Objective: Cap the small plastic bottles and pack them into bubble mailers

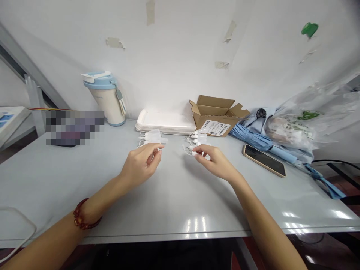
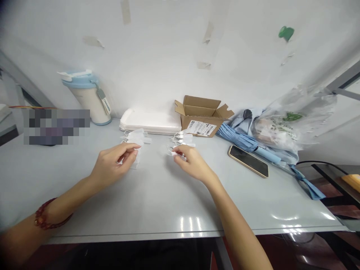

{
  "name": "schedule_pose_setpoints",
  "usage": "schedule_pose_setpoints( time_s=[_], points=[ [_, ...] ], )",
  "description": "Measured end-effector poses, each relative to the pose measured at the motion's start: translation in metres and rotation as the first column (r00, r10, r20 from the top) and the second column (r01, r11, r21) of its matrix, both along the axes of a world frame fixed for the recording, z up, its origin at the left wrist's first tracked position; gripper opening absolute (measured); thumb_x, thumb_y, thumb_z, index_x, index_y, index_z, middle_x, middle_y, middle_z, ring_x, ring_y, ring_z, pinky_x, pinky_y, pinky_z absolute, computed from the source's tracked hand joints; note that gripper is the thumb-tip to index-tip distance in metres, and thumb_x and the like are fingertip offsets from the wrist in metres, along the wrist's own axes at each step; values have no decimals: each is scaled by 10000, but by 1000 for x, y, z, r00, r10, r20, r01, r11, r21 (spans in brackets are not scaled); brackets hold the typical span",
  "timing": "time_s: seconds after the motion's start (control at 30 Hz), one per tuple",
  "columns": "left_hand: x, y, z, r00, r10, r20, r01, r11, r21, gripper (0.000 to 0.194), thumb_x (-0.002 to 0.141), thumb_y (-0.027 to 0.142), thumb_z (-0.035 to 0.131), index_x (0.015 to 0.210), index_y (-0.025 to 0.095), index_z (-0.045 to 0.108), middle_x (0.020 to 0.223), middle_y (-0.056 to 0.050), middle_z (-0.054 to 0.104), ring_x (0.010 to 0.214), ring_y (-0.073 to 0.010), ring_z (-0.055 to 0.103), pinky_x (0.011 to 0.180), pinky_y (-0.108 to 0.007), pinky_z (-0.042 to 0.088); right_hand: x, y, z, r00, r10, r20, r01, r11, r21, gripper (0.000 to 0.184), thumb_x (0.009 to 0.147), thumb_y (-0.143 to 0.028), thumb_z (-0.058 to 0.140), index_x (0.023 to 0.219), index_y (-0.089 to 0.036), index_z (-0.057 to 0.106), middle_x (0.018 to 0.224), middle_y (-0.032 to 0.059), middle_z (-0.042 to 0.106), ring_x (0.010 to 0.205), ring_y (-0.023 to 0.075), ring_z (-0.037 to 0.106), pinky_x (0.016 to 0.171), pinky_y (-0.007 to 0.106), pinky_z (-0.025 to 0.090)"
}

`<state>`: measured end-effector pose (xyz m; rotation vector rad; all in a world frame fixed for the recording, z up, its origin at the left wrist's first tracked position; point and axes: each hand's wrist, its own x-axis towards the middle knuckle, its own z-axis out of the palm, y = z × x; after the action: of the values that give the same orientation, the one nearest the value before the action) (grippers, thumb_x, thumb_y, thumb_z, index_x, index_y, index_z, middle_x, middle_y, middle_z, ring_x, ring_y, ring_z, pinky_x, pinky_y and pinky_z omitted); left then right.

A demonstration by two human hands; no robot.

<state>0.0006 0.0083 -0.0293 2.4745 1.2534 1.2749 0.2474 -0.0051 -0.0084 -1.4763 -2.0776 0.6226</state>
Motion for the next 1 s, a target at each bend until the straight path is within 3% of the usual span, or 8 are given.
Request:
schedule_pose_setpoints(
  time_s=[0.07,0.17,0.3,0.4,0.67,0.8,1.0],
  points=[
    [1,-1,0,999,-15,28,16,1000,-27,192,866,223,464,929,166,636,650,18,621,487,-90,459,521,-211,402,-3,-2,1,994,-1,-110,-3,999,-40,194,873,-261,482,933,-172,642,894,35,663,798,150,575,685,259,416],
    [2,-2,4,996,-19,86,34,984,-175,213,859,257,491,949,148,651,637,16,615,506,-93,486,526,-209,418,-10,-5,2,971,12,-239,-37,994,-100,210,888,-298,479,947,-186,647,881,27,664,830,157,585,721,272,422],
    [2,-3,9,987,-29,160,94,904,-416,288,866,334,499,994,136,666,655,-3,624,582,-120,556,546,-215,445,-19,-11,1,942,51,-333,-107,983,-151,213,892,-317,484,945,-195,650,874,25,661,840,163,590,741,289,426],
    [2,-3,13,979,-56,196,153,839,-523,297,866,365,500,971,153,679,680,-11,641,630,-136,586,554,-216,453,-23,-14,0,933,71,-351,-140,975,-174,213,889,-316,496,966,-194,652,887,29,665,839,165,594,731,291,430],
    [5,-5,17,969,-118,218,234,728,-645,231,852,342,528,802,169,673,648,19,600,529,-91,491,482,-189,386,-30,-18,-2,925,138,-353,-203,967,-154,206,901,-274,488,968,-196,667,904,28,669,846,158,593,756,298,436],
    [5,-5,19,959,-145,245,277,674,-685,232,852,350,529,808,173,672,651,24,585,507,-80,456,477,-190,366,-31,-18,-3,929,147,-340,-198,973,-120,211,908,-273,481,982,-210,668,919,20,672,835,149,588,730,286,430],
    [5,-5,18,948,-181,262,315,648,-693,237,856,359,524,820,174,667,673,19,600,523,-81,462,496,-196,371,-32,-18,-6,934,140,-328,-184,977,-108,216,909,-291,490,1000,-214,670,925,16,679,822,143,589,706,277,427]
  ],
)
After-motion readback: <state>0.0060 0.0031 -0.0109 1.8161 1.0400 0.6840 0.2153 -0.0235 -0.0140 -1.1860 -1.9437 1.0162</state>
